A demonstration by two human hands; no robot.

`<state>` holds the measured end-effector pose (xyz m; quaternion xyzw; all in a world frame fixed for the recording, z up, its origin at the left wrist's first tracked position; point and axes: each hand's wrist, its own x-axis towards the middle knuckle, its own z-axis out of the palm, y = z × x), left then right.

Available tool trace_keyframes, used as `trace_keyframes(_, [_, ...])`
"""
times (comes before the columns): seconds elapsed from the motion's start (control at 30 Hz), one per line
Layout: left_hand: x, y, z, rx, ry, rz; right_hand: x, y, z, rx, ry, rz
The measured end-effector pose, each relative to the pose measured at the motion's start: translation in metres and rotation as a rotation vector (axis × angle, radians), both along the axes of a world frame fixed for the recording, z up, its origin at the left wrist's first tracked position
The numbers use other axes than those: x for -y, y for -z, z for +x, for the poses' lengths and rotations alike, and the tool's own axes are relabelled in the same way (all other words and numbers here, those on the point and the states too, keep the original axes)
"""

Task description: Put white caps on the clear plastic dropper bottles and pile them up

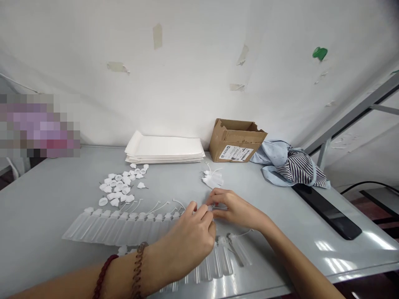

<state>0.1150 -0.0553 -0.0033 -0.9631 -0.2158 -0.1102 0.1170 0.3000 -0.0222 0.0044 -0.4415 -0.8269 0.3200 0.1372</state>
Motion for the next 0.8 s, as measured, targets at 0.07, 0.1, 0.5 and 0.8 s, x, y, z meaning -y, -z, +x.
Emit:
trace_keyframes(0.07, [0.0,0.003,0.0,-0.002,-0.013,0.002,0.0,-0.001,0.0,-0.001,-0.007,-0.004])
trace_keyframes(0.1, [0.0,0.005,0.001,0.001,-0.017,0.008,0.0,-0.001,0.0,0.001,-0.008,-0.003])
trace_keyframes(0.5, [0.001,0.002,0.001,0.064,-0.071,-0.016,0.0,-0.005,0.001,-0.029,0.021,-0.002])
trace_keyframes(0.8, [-0.001,-0.006,-0.002,0.258,-0.171,-0.034,0.001,-0.015,0.004,-0.23,0.075,-0.041])
